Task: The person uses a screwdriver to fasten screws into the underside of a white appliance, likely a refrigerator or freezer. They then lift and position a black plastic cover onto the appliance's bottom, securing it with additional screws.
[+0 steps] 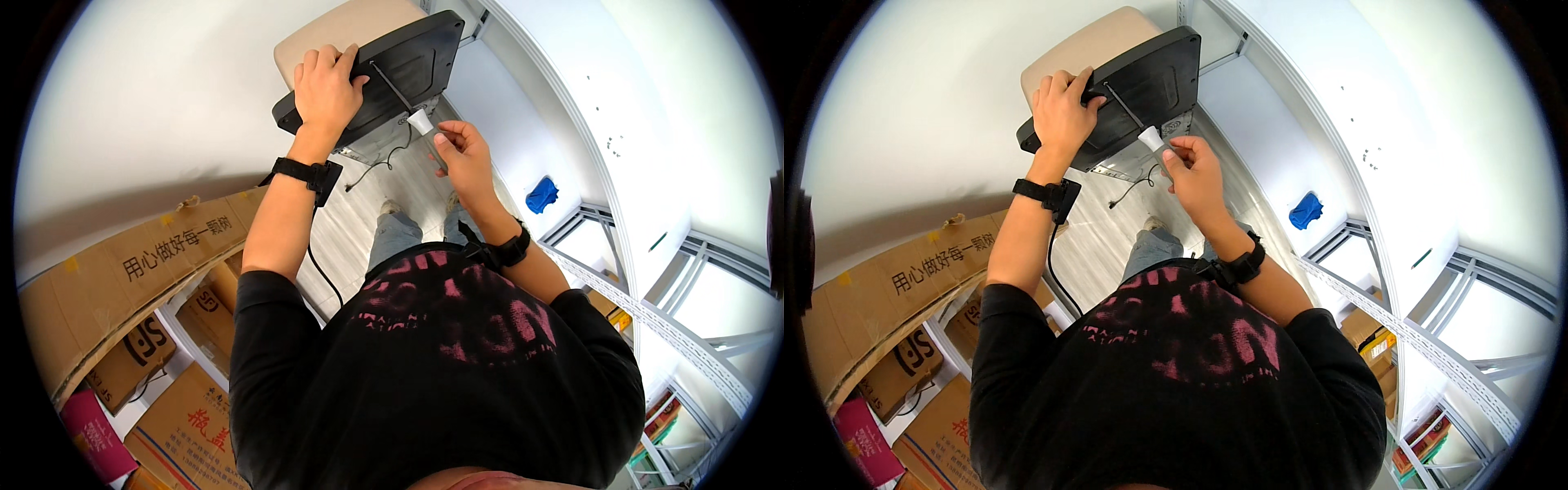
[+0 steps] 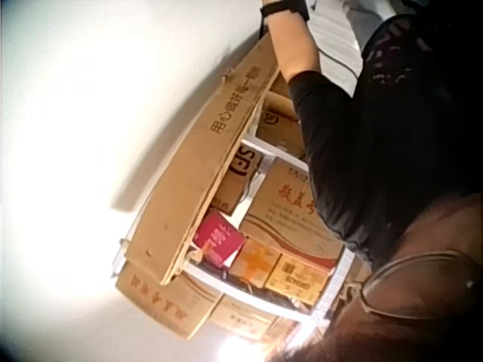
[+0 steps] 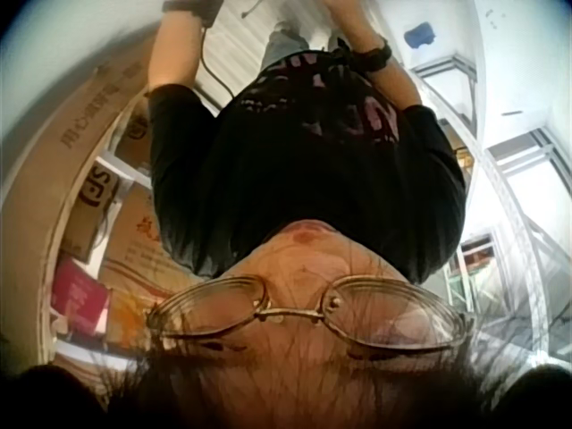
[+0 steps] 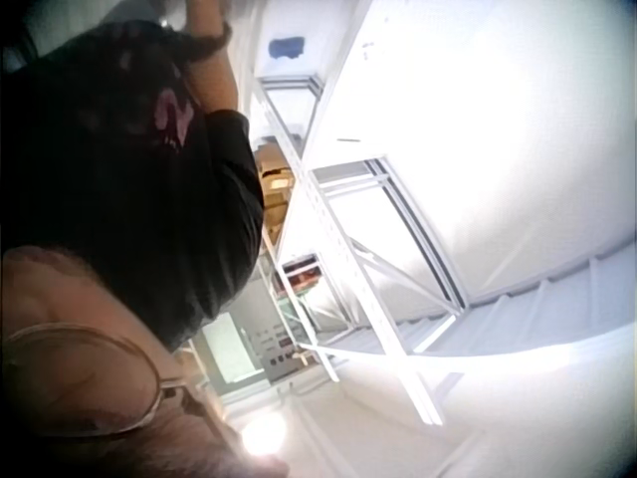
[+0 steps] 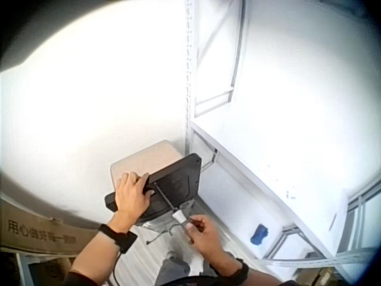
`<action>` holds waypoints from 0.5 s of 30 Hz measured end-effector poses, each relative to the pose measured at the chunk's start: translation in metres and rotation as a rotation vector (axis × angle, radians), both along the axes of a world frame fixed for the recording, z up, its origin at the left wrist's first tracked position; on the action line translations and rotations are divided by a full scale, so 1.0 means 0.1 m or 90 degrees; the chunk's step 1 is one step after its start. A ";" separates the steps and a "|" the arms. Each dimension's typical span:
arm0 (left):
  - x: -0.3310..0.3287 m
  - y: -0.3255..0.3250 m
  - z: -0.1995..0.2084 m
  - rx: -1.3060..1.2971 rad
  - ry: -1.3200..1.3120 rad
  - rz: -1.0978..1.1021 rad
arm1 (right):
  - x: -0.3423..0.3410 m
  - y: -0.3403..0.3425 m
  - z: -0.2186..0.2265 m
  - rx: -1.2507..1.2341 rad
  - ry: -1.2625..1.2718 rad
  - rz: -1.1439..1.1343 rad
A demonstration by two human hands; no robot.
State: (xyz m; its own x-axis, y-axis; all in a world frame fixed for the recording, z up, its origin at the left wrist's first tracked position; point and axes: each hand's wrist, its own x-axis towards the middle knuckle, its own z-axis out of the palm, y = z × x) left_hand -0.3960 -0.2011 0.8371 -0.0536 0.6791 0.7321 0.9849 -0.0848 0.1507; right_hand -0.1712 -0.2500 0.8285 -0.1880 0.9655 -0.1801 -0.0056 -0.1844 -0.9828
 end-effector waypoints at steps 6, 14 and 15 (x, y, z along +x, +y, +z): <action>-0.01 0.01 -0.03 0.006 0.018 0.011 | -0.05 0.01 -0.11 0.231 -0.264 -0.013; -0.01 0.03 -0.02 -0.005 0.013 0.022 | 0.02 0.09 -0.21 0.147 -0.198 -0.005; -0.01 0.03 -0.02 -0.002 0.013 0.023 | 0.00 0.08 -0.15 0.117 -0.181 -0.001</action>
State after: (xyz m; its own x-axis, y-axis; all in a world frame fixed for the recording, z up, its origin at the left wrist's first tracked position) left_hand -0.3972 -0.1976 0.8353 -0.0635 0.6797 0.7307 0.9902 -0.0483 0.1311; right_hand -0.1711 -0.2416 0.8132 -0.1531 0.9870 -0.0484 0.2728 -0.0049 -0.9621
